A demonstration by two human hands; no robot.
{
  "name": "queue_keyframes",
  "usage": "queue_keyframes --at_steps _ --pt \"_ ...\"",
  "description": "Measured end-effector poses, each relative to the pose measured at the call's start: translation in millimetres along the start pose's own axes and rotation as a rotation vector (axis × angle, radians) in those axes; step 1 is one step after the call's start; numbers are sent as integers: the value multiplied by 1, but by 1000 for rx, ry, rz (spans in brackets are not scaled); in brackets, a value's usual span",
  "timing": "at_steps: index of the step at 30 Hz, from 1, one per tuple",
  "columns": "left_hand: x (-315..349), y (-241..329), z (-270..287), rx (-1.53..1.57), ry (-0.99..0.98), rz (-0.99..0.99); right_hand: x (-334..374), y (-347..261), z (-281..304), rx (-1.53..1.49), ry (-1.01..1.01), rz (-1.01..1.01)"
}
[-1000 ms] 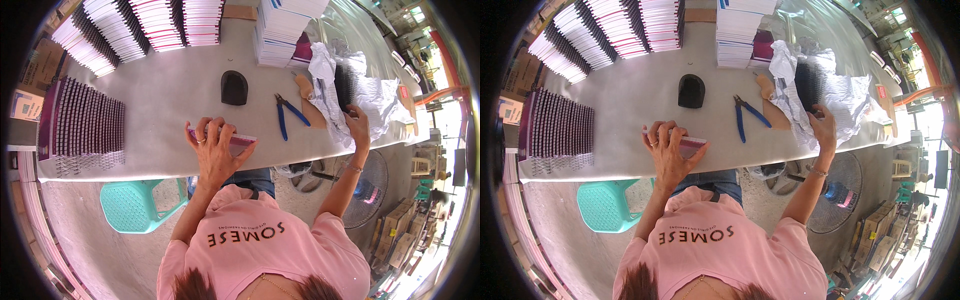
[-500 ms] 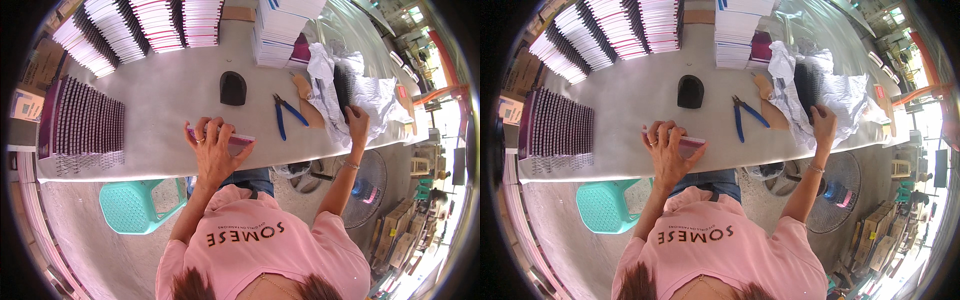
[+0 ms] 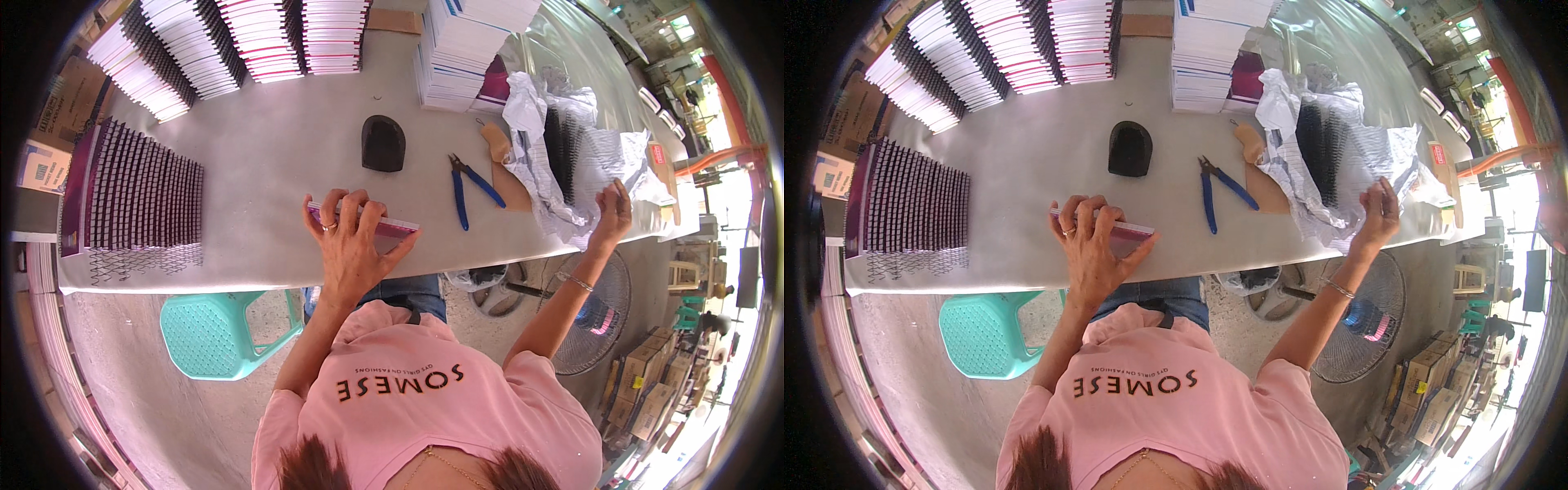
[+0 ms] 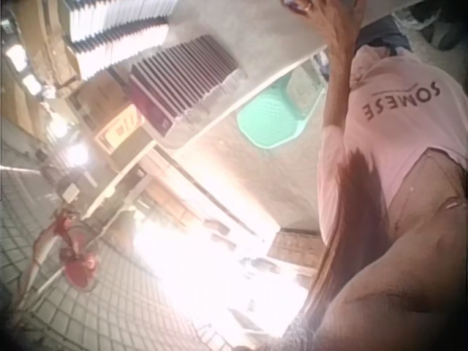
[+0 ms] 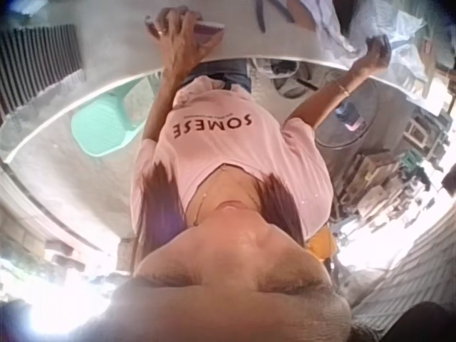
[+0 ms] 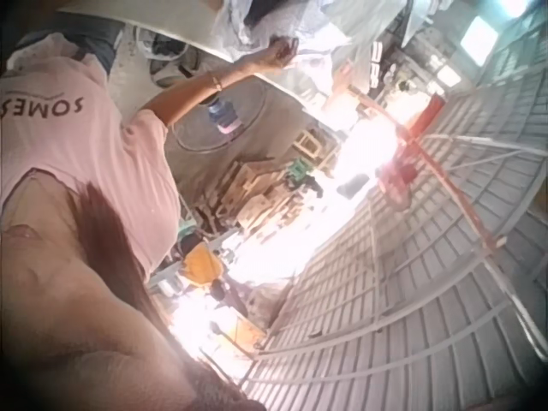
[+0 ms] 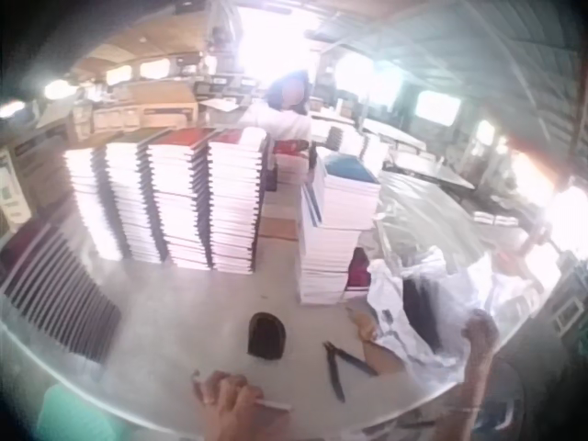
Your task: The person inserts a spiral binding into a notebook and then uses a pair of pliers to trim and secure the ends of the wire.
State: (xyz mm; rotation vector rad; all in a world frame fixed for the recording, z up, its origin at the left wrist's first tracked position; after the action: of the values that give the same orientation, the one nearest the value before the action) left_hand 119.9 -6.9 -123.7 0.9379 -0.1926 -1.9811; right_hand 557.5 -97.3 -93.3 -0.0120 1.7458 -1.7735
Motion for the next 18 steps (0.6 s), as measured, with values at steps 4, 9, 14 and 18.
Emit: queue_keyframes --at_steps 4,9,14,18 --pt "-1 0 -3 15 14 -7 -19 23 20 -517 -150 -236" --pt "-3 0 -3 6 7 -6 -23 25 4 -687 -246 -187" --pt "-1 1 -1 -6 -12 7 -17 6 -20 -647 -252 -123" --pt "-1 1 -1 -3 -17 6 -22 5 -29 -542 -205 -106"
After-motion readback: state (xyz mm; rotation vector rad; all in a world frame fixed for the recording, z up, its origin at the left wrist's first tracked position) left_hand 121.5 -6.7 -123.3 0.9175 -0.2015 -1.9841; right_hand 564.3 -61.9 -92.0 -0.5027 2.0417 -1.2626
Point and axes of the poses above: each hand's wrist, its own x-axis away from the middle knuckle, its own z-axis out of the back of the hand, y = z × x, the point moved 2 cm from there along -x, towards the middle knuckle, and after that the axes turned 2 degrees about x, right-handed, at the moved point
